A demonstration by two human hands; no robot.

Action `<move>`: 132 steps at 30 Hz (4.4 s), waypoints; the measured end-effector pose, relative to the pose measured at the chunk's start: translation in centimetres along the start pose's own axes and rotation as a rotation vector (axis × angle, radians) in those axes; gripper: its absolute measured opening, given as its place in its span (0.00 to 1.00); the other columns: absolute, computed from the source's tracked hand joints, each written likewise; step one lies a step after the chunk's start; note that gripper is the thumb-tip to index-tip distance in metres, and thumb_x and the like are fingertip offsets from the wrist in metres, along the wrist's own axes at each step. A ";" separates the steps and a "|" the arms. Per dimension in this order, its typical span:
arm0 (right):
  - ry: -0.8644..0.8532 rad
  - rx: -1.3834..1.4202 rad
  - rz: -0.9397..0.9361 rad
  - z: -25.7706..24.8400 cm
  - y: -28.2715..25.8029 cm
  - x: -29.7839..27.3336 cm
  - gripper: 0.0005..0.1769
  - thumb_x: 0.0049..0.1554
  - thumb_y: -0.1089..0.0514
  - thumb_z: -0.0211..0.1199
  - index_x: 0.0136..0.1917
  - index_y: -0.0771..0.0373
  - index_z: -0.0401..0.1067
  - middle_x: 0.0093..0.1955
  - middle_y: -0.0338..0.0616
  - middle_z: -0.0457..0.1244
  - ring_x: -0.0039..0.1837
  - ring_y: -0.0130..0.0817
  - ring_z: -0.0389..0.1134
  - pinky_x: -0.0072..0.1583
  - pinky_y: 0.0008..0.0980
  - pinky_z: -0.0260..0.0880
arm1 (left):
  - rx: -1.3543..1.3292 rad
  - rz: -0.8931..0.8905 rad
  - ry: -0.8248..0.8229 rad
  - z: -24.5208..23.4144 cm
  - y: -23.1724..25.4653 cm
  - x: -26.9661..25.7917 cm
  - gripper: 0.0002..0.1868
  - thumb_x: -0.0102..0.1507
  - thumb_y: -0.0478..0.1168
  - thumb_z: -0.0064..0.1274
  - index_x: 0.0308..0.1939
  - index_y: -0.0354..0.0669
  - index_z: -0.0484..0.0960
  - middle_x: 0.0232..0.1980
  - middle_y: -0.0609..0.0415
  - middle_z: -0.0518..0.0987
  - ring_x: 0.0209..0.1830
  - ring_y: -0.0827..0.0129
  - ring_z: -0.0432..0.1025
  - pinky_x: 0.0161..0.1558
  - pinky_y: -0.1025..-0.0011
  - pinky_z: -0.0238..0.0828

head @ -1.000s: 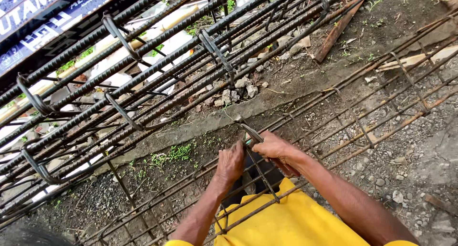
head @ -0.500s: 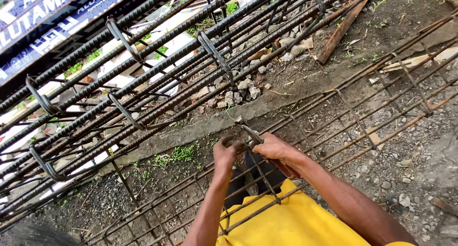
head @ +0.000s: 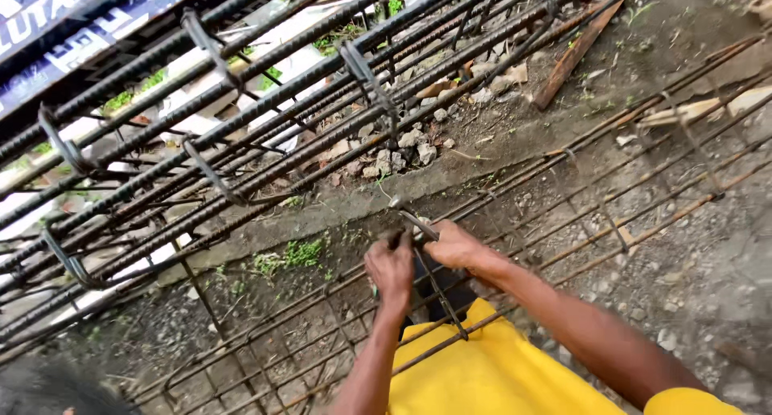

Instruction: The person ties a rebar mesh using pliers and wire. They repeatedly wrap wire around the intersections of the rebar grid and twist it with pliers to secure the structure.

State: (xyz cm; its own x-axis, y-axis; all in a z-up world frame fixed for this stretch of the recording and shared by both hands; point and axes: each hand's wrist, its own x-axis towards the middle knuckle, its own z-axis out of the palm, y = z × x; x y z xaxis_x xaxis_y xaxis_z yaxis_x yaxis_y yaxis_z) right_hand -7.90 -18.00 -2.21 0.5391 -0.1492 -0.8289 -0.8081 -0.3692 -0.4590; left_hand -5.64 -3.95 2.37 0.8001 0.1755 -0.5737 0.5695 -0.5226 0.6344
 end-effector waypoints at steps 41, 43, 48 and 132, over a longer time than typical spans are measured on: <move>-0.112 -0.202 -0.009 -2.8 -1.1 -3.6 0.14 0.55 0.50 0.67 0.40 0.64 0.77 0.25 0.41 0.60 0.28 0.35 0.63 0.38 0.36 0.67 | -0.315 0.734 0.123 5.4 -7.6 1.3 0.09 0.61 0.35 0.59 0.42 0.46 0.75 0.35 0.52 0.82 0.39 0.57 0.80 0.70 0.54 0.61; -0.134 0.138 0.033 -2.7 -3.8 -5.3 0.09 0.55 0.57 0.68 0.38 0.63 0.71 0.24 0.37 0.55 0.25 0.31 0.59 0.35 0.34 0.67 | -0.295 0.763 0.107 3.7 -6.5 0.6 0.09 0.61 0.33 0.58 0.43 0.45 0.76 0.36 0.52 0.82 0.40 0.57 0.80 0.69 0.52 0.62; -0.179 0.504 0.132 -5.5 -5.5 -7.4 0.16 0.56 0.53 0.69 0.37 0.59 0.63 0.26 0.38 0.56 0.27 0.32 0.60 0.35 0.35 0.68 | -0.156 0.897 0.077 3.5 -5.9 1.1 0.10 0.59 0.40 0.61 0.44 0.51 0.81 0.43 0.58 0.79 0.45 0.61 0.76 0.62 0.55 0.67; 0.091 -2.261 -0.437 -14.7 -10.4 -13.2 0.30 0.56 0.44 0.48 0.70 0.54 0.56 0.71 0.56 0.53 0.72 0.49 0.54 0.73 0.62 0.53 | 0.179 0.931 -0.428 10.4 3.1 1.3 0.21 0.55 0.39 0.59 0.45 0.45 0.64 0.33 0.56 0.74 0.25 0.69 0.67 0.26 0.71 0.72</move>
State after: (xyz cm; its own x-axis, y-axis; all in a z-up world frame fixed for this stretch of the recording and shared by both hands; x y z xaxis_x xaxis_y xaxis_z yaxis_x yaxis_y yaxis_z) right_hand -3.14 -25.68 18.14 0.6046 0.1939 -0.7726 0.7561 -0.4448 0.4801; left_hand -4.81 -14.01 -1.75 0.7550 -0.6535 -0.0547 -0.3032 -0.4218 0.8545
